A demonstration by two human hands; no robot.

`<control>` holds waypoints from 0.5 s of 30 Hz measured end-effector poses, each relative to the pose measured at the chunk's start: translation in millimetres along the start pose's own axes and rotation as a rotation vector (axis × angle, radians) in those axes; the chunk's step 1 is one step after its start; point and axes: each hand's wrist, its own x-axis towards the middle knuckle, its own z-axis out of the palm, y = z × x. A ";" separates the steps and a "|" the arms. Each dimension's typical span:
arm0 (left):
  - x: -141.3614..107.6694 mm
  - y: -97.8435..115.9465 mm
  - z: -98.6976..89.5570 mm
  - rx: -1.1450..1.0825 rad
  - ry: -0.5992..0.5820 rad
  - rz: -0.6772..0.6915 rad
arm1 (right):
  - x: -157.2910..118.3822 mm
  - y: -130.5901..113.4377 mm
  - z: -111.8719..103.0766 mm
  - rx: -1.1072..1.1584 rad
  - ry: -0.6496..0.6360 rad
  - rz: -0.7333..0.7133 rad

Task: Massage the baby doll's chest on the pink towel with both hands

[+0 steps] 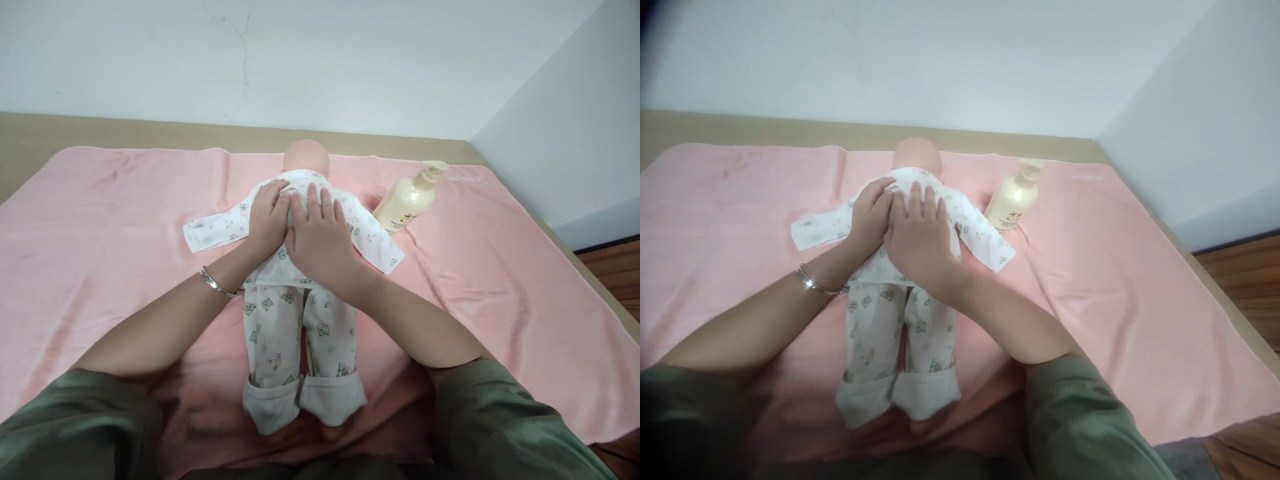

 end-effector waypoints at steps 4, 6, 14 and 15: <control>2.1 4.4 -1.1 0.022 -0.043 -0.005 | 13.4 11.1 -0.2 0.072 -0.026 -0.081; 2.2 5.3 -1.6 0.037 -0.059 0.029 | 32.2 31.6 1.3 0.137 -0.033 -0.017; 1.8 4.3 -1.3 0.006 -0.023 -0.008 | 30.8 34.9 1.1 0.068 -0.015 0.141; 2.4 5.1 -1.3 -0.010 -0.019 -0.032 | 23.4 26.0 0.9 0.045 0.000 0.096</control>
